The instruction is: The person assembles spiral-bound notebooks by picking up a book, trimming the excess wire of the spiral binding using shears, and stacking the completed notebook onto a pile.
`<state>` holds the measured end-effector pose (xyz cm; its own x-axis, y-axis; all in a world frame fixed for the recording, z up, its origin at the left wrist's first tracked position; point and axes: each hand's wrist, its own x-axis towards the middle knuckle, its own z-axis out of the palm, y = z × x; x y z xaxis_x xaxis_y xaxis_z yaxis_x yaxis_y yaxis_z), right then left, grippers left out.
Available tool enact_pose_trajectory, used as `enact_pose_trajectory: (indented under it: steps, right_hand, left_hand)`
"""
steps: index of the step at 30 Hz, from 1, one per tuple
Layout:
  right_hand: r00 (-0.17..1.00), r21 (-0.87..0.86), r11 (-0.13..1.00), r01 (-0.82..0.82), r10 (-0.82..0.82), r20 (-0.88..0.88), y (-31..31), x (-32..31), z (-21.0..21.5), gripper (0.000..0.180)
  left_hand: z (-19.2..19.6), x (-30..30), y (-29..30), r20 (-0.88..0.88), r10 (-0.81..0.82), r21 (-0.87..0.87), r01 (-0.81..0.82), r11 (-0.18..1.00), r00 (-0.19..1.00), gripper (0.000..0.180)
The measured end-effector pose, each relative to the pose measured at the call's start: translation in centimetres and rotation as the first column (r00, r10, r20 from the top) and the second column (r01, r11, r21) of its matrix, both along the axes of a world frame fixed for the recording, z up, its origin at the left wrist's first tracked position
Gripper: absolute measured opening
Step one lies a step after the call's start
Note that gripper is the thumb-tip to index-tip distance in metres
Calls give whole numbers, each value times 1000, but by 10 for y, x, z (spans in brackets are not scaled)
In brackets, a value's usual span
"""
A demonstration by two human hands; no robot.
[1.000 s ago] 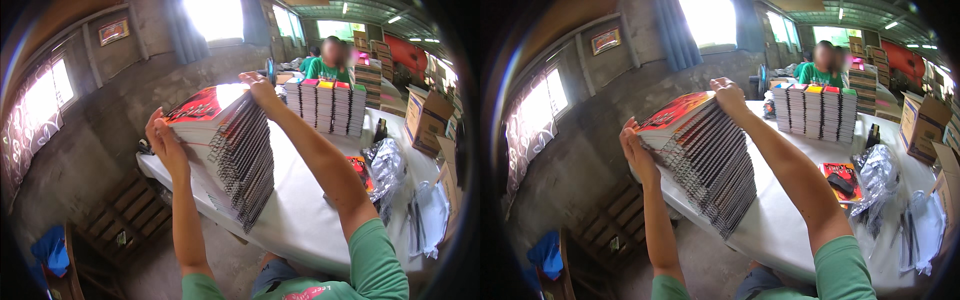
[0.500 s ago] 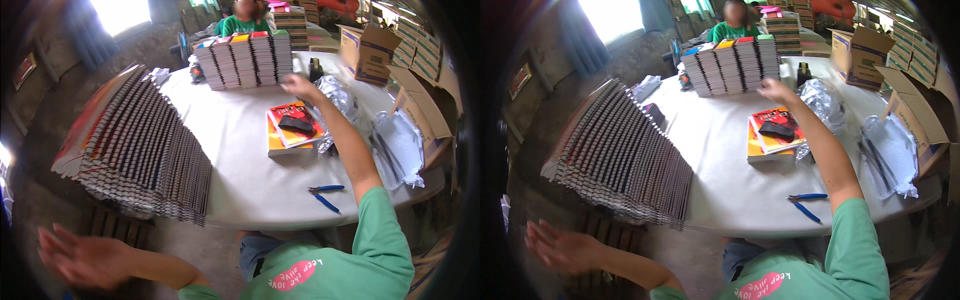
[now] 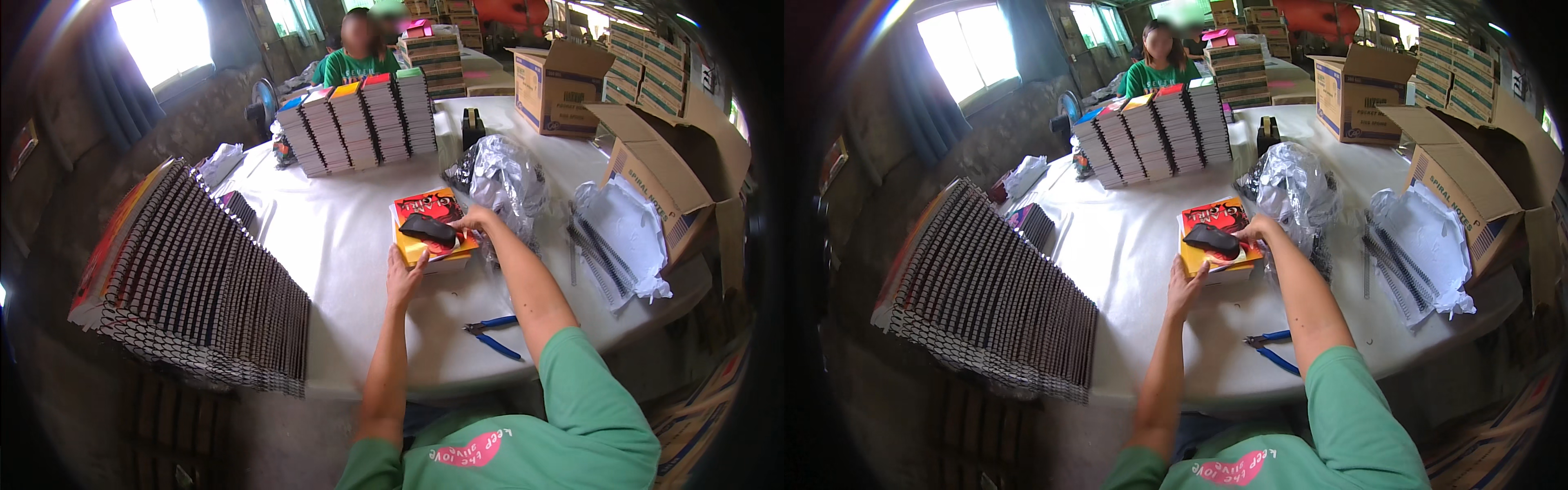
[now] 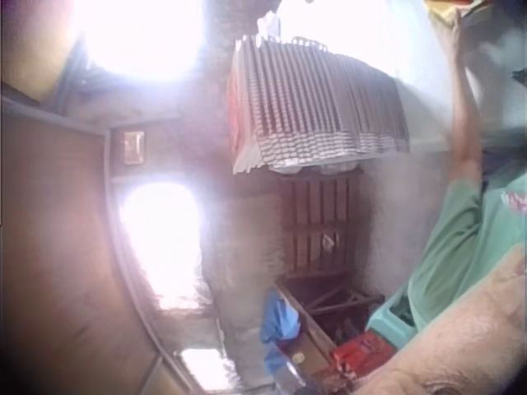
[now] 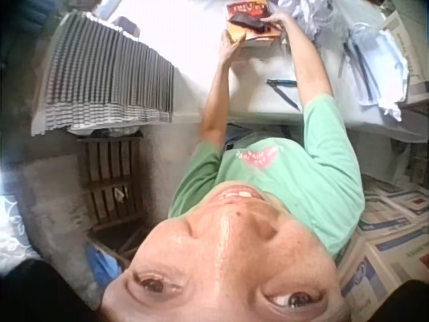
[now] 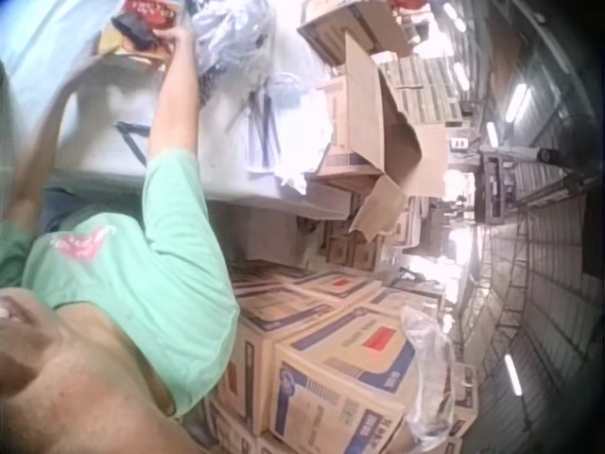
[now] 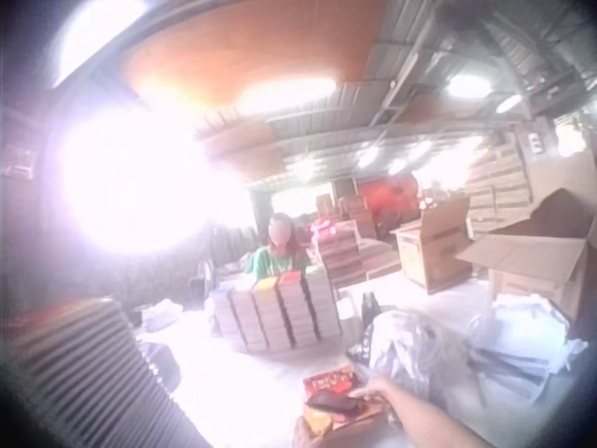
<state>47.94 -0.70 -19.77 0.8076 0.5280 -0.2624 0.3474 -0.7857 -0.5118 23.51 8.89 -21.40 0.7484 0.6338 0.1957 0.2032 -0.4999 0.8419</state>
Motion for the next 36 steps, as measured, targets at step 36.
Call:
enact_pose_trajectory:
  steps: [36]
  right_hand:
    - [417, 144, 520, -842, 457, 786, -86, -238, 170, 20]
  left_hand:
    - [78, -175, -4, 499, -89, -116, 169, 979, 862, 30]
